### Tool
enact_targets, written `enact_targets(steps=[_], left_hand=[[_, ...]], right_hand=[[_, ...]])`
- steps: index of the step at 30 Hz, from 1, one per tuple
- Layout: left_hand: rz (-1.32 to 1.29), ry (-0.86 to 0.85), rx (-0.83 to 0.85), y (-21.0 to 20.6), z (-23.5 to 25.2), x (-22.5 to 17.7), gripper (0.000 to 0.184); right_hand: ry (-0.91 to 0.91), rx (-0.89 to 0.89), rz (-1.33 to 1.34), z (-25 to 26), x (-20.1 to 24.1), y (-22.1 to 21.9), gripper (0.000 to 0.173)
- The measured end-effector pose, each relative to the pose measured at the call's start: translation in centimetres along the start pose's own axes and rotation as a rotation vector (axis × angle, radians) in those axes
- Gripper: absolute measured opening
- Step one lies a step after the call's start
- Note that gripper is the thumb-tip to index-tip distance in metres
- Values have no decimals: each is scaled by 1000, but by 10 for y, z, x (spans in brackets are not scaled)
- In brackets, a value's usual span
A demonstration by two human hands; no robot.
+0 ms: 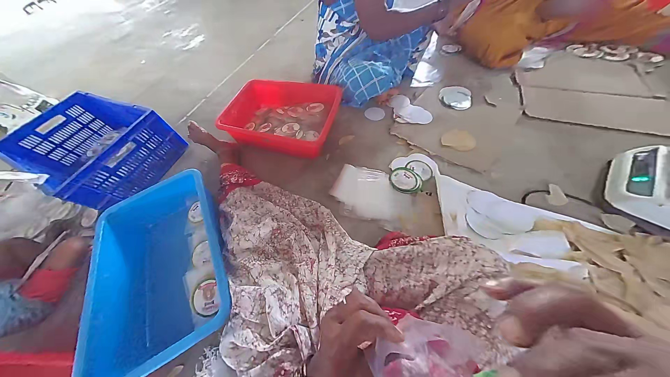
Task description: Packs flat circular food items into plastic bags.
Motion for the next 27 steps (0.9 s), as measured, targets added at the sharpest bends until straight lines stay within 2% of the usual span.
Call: enact_targets(steps=[4, 11, 16, 19, 22, 25, 27], left_hand=[[14, -49, 14, 1, 0, -4, 14], [43, -45, 19, 2, -2, -4, 15], [36, 98, -3, 0, -2, 3, 18], [-123, 243, -42, 0, -5, 14, 23], [-431, 401, -87, -5, -12, 29, 26], [-678, 529, -171, -8, -20, 42, 25], [-730, 556, -200, -8, -22, 46, 24]], right_hand=[[-51, 95, -3, 12, -6, -31, 21], [-107, 206, -156, 12, -22, -43, 13], [-153, 166, -126, 6, -40, -44, 17], [-239, 88, -167, -1, -54, -40, 29], [-305, 34, -159, -8, -67, -41, 44], [-267, 26, -266, -20, -77, -45, 38], [-220, 85, -434, -27, -80, -51, 39]])
Point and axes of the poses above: each hand's wrist, its own z-axis towards the middle knuckle, its own y-axis out of the back of the hand, x = y × z, the point moved 10 cm from there along z, towards the middle knuckle, and after that the axes turned 13 degrees about -z, right-handed, at the moved point
